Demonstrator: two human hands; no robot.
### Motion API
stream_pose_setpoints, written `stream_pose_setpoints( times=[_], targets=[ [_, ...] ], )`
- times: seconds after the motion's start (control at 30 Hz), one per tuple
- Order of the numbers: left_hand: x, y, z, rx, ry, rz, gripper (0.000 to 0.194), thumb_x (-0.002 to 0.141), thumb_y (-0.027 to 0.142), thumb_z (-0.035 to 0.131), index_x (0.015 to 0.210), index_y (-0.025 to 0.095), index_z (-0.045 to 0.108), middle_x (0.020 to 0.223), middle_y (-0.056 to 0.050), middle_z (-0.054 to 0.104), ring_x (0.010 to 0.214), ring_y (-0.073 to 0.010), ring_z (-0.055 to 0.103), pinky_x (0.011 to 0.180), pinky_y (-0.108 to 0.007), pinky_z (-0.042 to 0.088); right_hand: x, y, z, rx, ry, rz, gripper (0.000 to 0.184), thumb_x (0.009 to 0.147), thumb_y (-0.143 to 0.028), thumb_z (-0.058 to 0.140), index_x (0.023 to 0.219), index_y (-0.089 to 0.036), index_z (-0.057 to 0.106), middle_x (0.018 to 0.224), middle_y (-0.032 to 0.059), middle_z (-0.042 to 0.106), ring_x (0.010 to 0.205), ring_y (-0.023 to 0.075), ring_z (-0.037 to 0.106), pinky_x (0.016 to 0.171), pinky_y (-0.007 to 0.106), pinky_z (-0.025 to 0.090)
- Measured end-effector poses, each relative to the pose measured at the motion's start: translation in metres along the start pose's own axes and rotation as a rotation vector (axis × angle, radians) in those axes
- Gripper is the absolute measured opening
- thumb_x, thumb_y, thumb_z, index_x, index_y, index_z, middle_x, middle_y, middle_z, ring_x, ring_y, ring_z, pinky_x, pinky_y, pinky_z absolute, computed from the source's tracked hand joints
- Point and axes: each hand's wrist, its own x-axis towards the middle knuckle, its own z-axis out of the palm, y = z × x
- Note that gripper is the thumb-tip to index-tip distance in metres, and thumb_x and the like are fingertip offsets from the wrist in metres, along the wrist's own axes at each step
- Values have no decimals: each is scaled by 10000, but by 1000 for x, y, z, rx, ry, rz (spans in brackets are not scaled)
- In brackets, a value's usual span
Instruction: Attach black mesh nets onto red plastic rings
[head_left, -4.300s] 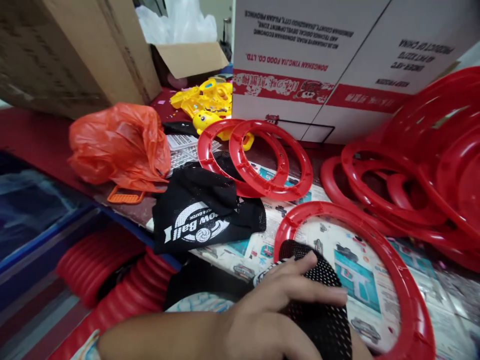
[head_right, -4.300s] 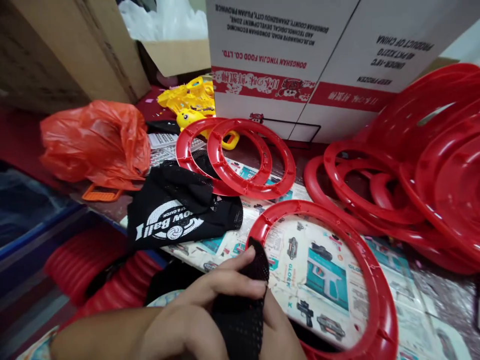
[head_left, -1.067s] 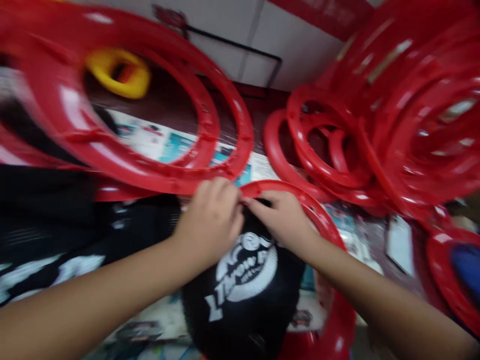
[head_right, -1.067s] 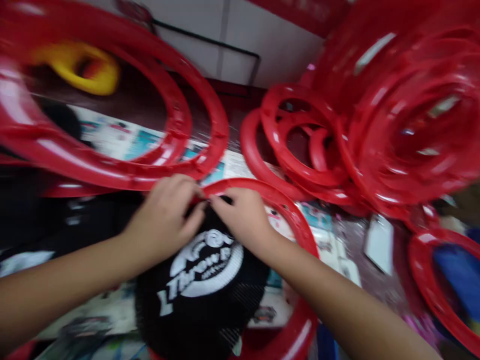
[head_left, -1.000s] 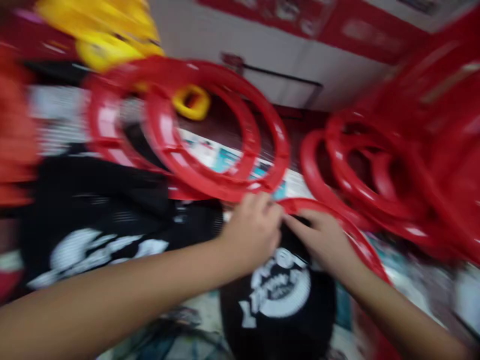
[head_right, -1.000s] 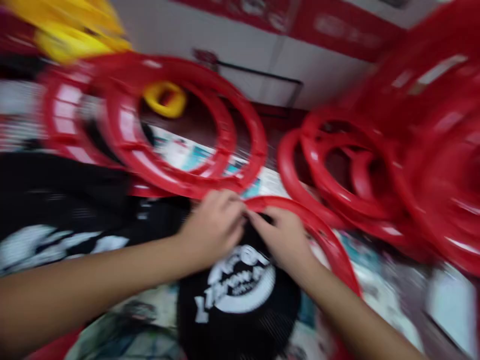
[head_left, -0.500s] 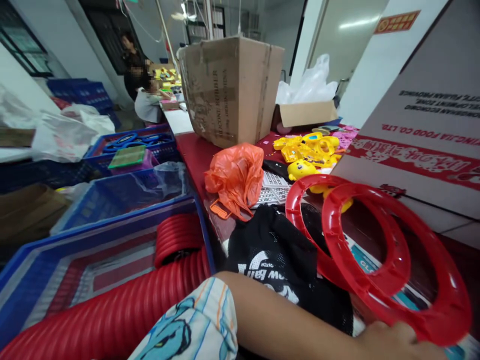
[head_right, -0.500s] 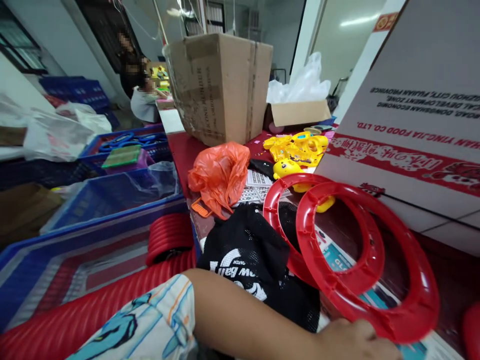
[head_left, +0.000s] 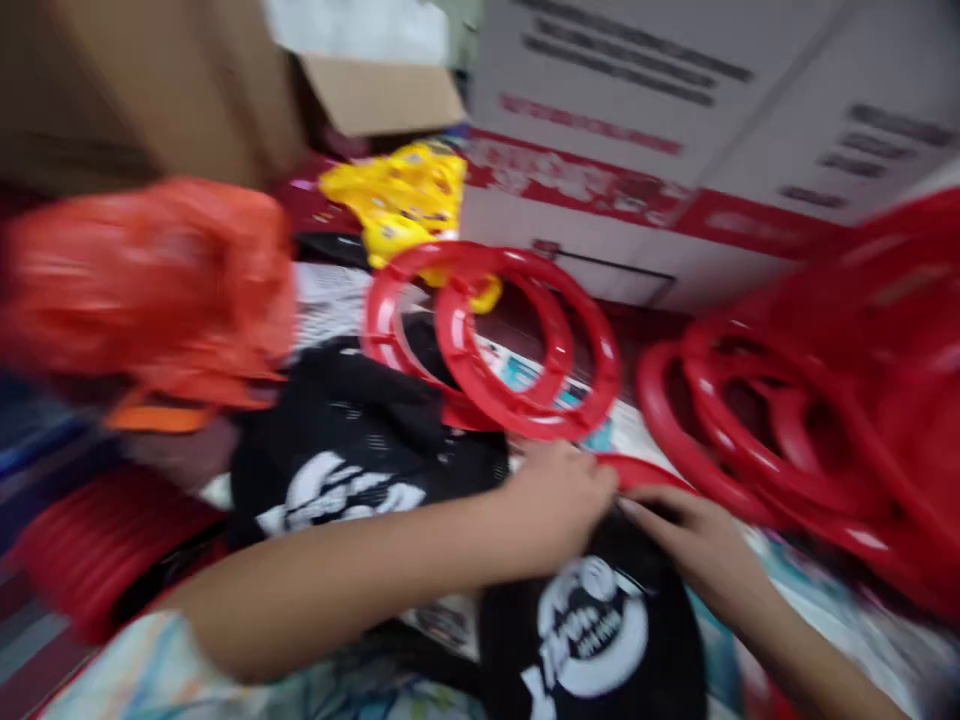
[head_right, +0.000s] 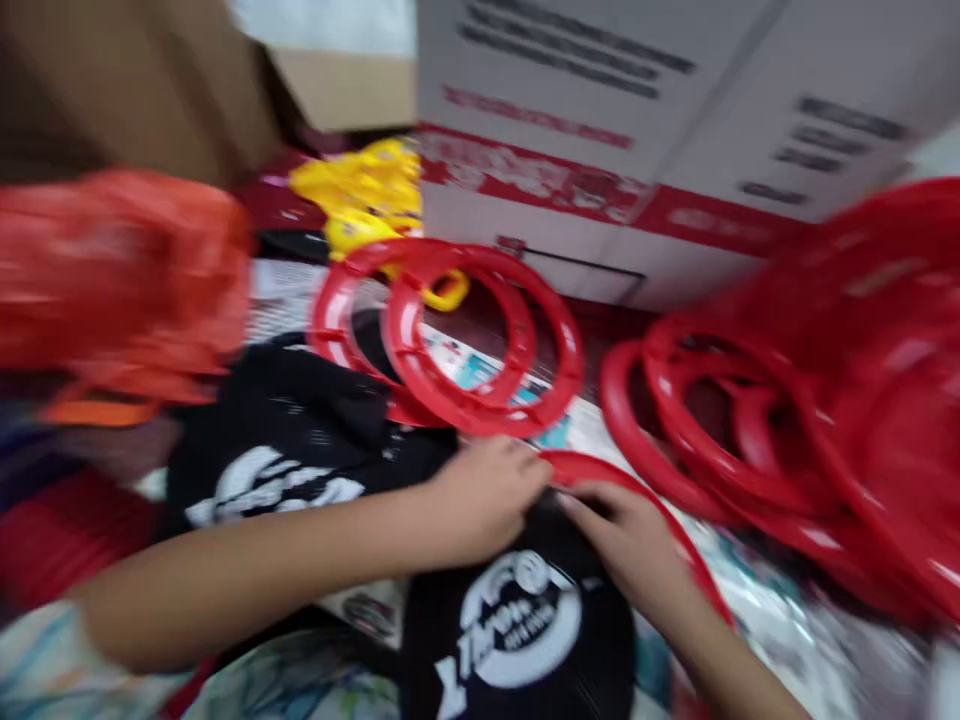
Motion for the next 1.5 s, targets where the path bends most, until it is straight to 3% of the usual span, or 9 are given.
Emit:
stream_pose_setpoints(
  times=[0.1, 0.27, 0.57, 0.73, 1.17, 1.5],
  targets=[
    [-6, -4, 6, -90, -4, -61, 259, 781, 88, 483, 1010, 92, 605, 1034, -177, 648, 980, -334, 598, 849, -521, 514, -8, 0, 14, 138, -40, 56, 218, 821, -360, 621, 863, -197, 760, 829, 50, 750, 760, 206, 682, 710, 295, 525],
    [-8, -4, 24, -270, 48, -59, 200, 868, 149, 466, 1028, 138, 584, 1119, -129, 633, 1100, -268, 570, 982, -457, 487, -12, 8, 24, 165, 16, 44, 135, 869, -245, 622, 830, -177, 732, 803, 26, 733, 727, 155, 647, 678, 257, 474],
    [-11, 0, 30, -478, 99, -224, 174, 885, 220, 459, 1019, 172, 558, 1018, -88, 633, 981, -241, 592, 903, -453, 497, -4, -2, 23, 88, 86, 6, 136, 872, -189, 631, 773, -160, 720, 719, 5, 691, 659, 118, 588, 639, 236, 424],
    [-11, 0, 29, -487, 95, -236, 164, 894, 205, 401, 951, 171, 551, 963, -84, 633, 925, -232, 596, 856, -423, 490, 3, -4, 25, 59, 77, 35, 149, 854, -177, 648, 723, -157, 717, 654, -13, 658, 615, 102, 551, 615, 226, 395],
    [-12, -4, 33, -424, 83, -203, 119, 859, 191, 457, 947, 173, 536, 1006, -94, 620, 977, -253, 596, 889, -459, 501, 4, -6, 21, 38, 65, 46, 155, 835, -159, 654, 683, -152, 686, 634, -19, 639, 590, 94, 528, 595, 220, 379],
    [-15, -3, 41, -300, 169, -109, 227, 906, 199, 423, 980, 134, 627, 1108, -140, 611, 1010, -267, 612, 908, -467, 529, 4, -9, 22, -124, 61, 35, 140, 818, -143, 655, 682, -160, 679, 661, -6, 651, 615, 107, 541, 604, 233, 351]
  ],
)
